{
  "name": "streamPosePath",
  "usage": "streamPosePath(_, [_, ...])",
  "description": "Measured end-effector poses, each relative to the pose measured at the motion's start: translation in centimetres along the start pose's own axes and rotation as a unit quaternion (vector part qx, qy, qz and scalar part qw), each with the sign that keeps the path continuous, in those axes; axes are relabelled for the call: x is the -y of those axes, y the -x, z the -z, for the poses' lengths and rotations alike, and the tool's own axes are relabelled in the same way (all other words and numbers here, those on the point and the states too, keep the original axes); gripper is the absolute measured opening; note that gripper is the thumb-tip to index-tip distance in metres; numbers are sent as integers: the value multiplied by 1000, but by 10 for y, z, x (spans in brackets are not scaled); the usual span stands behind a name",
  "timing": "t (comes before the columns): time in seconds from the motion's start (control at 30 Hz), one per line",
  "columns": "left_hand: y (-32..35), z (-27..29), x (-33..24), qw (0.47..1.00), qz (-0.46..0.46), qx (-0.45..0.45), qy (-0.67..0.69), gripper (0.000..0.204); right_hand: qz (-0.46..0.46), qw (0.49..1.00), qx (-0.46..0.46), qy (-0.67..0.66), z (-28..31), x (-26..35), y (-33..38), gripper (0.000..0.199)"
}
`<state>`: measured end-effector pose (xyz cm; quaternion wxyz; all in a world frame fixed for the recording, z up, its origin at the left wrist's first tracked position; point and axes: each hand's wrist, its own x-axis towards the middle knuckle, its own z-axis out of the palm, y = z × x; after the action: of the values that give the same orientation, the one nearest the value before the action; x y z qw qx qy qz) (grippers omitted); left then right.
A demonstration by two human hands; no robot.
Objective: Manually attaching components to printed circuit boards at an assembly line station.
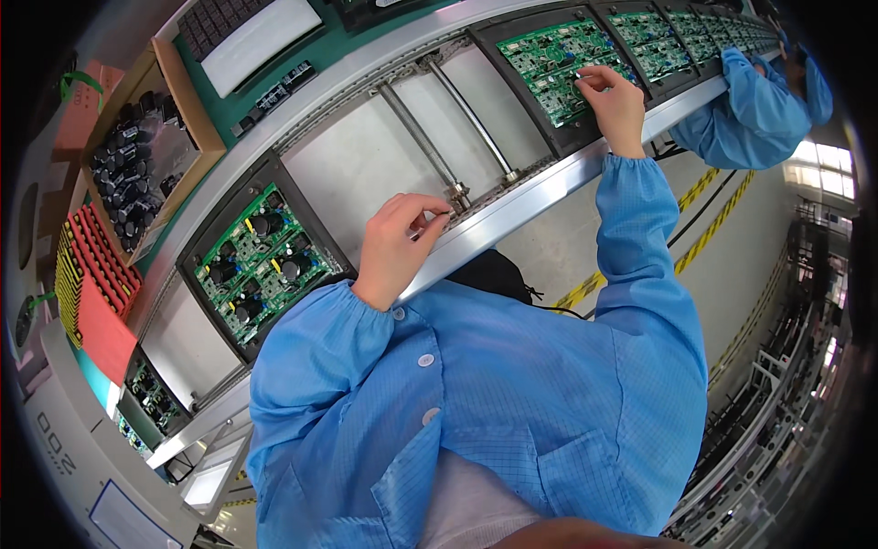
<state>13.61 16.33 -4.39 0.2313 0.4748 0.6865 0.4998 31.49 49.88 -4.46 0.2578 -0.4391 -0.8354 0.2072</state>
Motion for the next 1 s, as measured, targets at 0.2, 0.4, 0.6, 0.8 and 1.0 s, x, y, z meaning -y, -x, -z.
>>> streamPosePath(0.2, [-3,-7,6,1000,1,12,-7,16,-9,1000,-3,4,-8,-3,-2,20])
streamPosePath(0.4, [-5,-11,7,1000,4,4,-11,18,-9,1000,-2,20,-10,-3,-1,19])
streamPosePath(0.6, [-6,-11,6,1000,-9,18,-21,15,-19,999,-10,43,-14,4,-1,17])
streamPosePath(0.8, [-7,-11,5,999,-15,22,-27,17,28,990,-26,133,-20,7,1,16])
streamPosePath(1.0, [-8,-11,6,999,-30,13,-35,16,85,973,-34,211,-13,12,3,15])
